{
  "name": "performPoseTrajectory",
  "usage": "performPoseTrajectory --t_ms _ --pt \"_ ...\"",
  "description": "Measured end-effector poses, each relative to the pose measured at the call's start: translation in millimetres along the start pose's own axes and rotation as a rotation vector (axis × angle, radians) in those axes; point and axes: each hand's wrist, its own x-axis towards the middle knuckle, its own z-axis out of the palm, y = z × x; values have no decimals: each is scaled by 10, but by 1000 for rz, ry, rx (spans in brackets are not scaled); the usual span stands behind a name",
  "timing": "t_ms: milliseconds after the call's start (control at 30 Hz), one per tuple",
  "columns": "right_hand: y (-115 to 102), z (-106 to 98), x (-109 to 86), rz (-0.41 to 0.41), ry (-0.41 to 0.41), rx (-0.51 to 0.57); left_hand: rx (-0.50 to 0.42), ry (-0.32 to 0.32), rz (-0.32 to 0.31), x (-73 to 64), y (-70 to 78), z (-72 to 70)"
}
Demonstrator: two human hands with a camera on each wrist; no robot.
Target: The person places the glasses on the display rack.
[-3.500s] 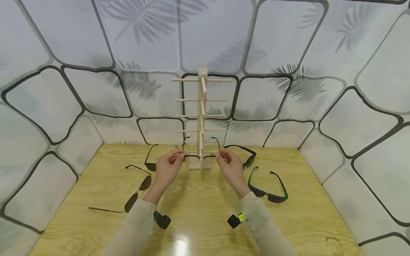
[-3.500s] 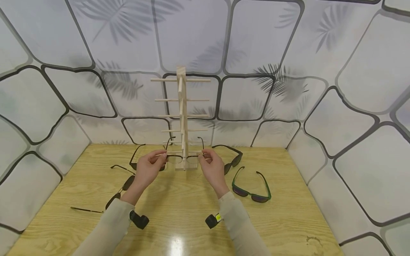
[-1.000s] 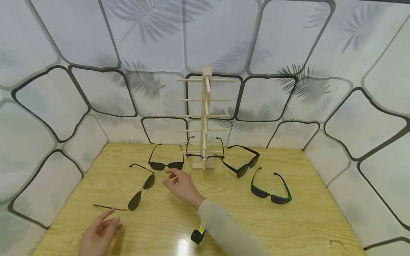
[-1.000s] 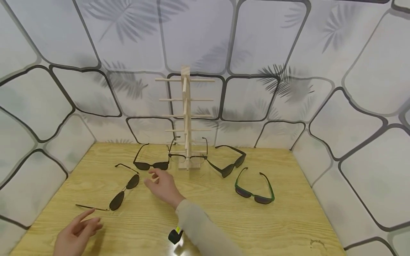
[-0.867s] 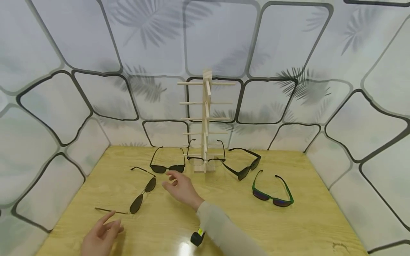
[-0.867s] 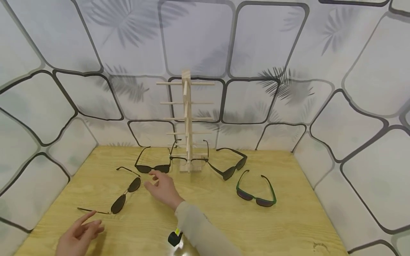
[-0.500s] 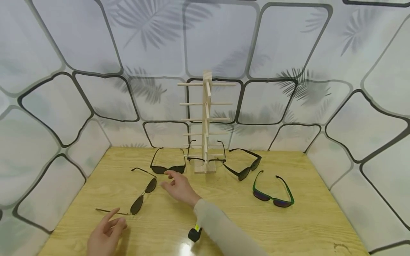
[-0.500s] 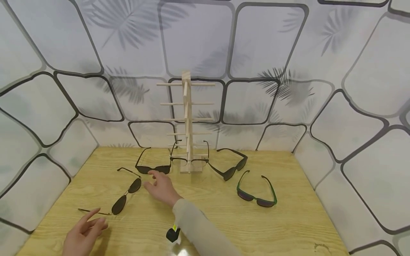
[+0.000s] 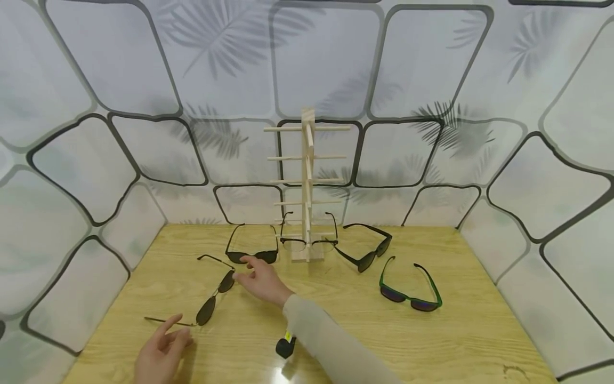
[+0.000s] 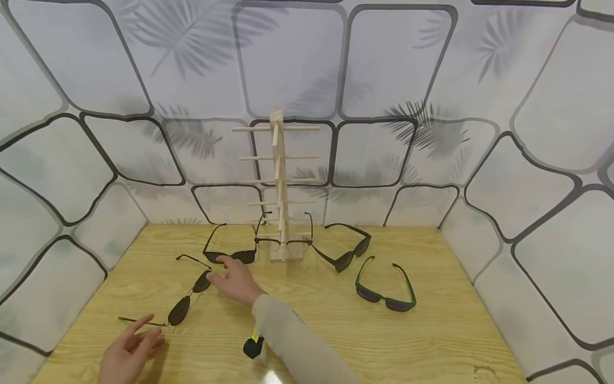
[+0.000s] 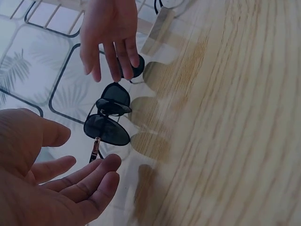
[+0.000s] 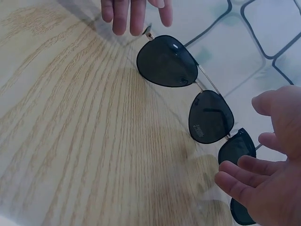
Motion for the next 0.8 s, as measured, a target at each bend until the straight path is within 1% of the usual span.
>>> performPoseTrajectory --t_ms 133,267,367,500,533,667,800 --pt "-25 21 38 5 -17 -7 -10 11 33 11 -8 10" --pt "-50 37 70 0 -31 -17 -1 25 76 34 -16 27" --pt "-53 57 85 -2 -45 -12 -35 16 57 52 -17 43" --pt "-42 101 107 1 -57 -1 -128 -23 -7 65 -16 60" --pt "-40 115 114 -1 -58 0 -149 -29 -15 67 -17 64" --pt "-34 163 145 -19 -60 -4 -207 -27 -13 76 -31 92" --pt "-18 193 173 -31 -46 -19 -206 -14 -6 84 -44 128"
